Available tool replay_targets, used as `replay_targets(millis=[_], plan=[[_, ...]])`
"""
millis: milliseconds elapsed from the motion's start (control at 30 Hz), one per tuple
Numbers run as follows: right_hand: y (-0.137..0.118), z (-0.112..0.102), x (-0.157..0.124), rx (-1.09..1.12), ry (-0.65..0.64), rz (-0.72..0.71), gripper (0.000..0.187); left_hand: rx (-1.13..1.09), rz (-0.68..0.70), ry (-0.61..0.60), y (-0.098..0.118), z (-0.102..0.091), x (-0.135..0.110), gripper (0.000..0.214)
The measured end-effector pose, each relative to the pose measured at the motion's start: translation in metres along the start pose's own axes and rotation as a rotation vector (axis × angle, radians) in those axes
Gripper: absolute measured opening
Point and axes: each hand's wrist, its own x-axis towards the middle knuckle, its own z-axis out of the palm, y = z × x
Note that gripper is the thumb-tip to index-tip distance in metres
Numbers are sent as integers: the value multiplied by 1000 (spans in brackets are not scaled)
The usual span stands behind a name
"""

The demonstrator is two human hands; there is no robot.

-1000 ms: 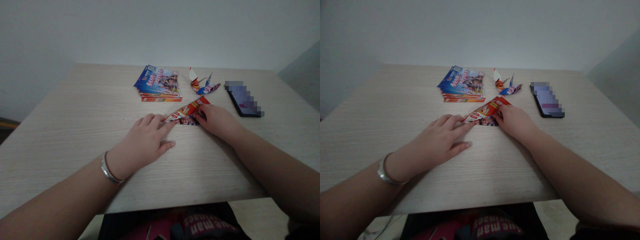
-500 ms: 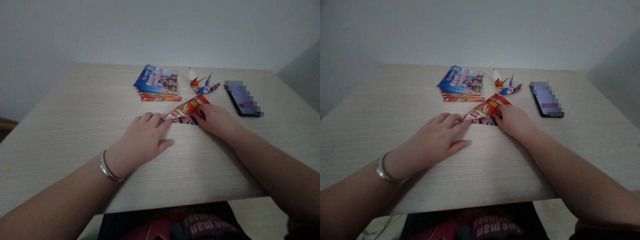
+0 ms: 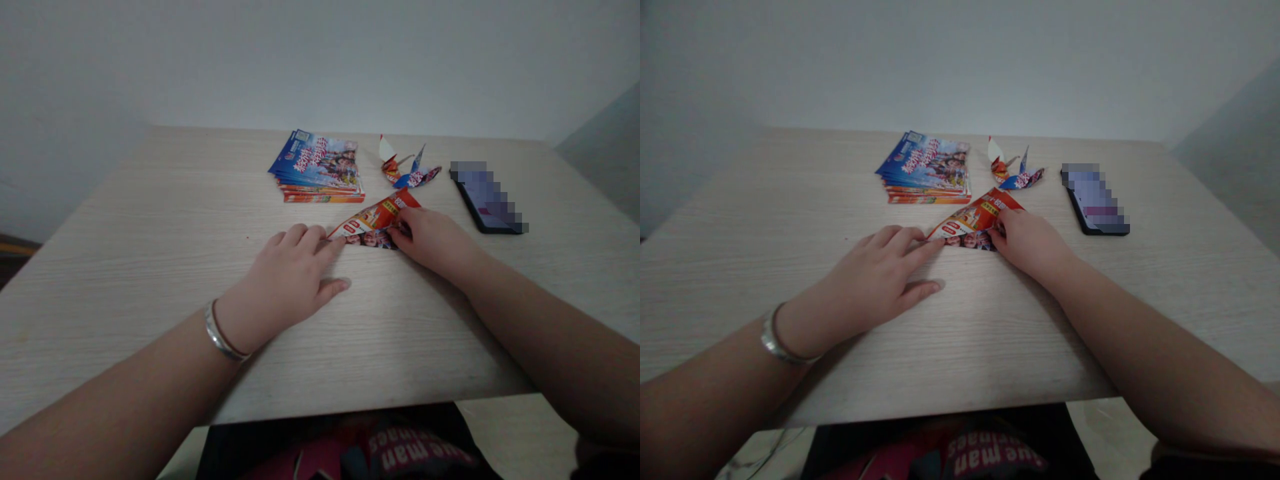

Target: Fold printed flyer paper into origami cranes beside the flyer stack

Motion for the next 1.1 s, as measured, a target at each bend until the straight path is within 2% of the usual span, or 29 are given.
replay_targets(millis=[233, 633, 833, 900, 933, 1000, 1100], plan=[[0, -1, -1, -1, 11, -4, 28, 37, -38, -23, 3, -5, -2, 63], [4, 1, 0, 22, 3, 7, 26, 28, -159, -155, 9, -21, 0, 43], [4, 1, -1, 21, 21, -6, 27, 24, -204, -178, 4, -27, 3, 39], [5, 1, -2, 25, 30, -12, 27, 30, -228, -122, 1, -28, 6, 39], [5, 2, -2, 28, 33, -14, 27, 28, -220, -67, 0, -26, 7, 38], [5, 2, -2, 34, 44, -15, 27, 0, -118, 64, -1, -20, 10, 35], [5, 3, -1, 50, 56, -16, 27, -87, 148, 149, 2, -5, 11, 44]])
